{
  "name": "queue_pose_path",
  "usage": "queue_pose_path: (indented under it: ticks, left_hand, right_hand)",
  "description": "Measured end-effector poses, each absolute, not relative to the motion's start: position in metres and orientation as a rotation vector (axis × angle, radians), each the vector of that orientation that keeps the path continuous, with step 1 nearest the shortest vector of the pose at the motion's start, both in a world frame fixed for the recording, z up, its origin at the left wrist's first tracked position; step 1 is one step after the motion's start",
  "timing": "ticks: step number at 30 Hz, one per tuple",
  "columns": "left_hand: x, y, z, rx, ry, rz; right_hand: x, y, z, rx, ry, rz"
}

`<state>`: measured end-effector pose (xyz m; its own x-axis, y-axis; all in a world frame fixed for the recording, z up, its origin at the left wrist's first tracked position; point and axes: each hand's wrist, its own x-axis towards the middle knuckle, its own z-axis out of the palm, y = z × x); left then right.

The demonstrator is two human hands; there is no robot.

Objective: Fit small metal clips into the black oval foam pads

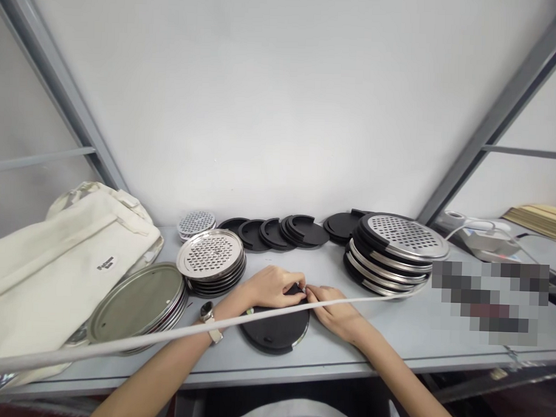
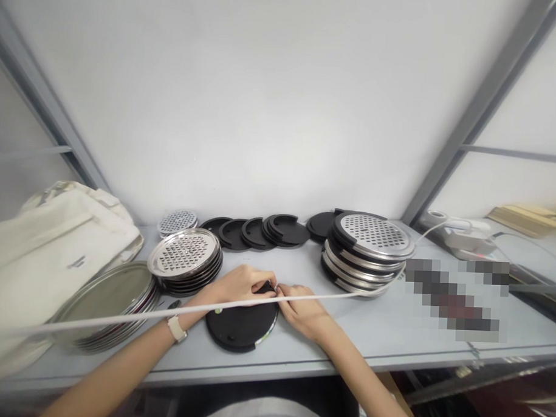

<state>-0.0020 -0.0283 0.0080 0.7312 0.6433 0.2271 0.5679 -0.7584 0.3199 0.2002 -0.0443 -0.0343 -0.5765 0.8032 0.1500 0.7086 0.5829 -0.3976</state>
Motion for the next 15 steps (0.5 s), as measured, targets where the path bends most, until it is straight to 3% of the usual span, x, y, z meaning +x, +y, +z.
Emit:
queue_pose_path:
  ticks: [15]
  left_hand:
    - [-0.0033, -0.0304, 0.0092, 2.754, 0.906, 0.468]
  right_hand:
    - [0.1991, -0.0493, -0.0287, -1.258, -2.524, 0.387]
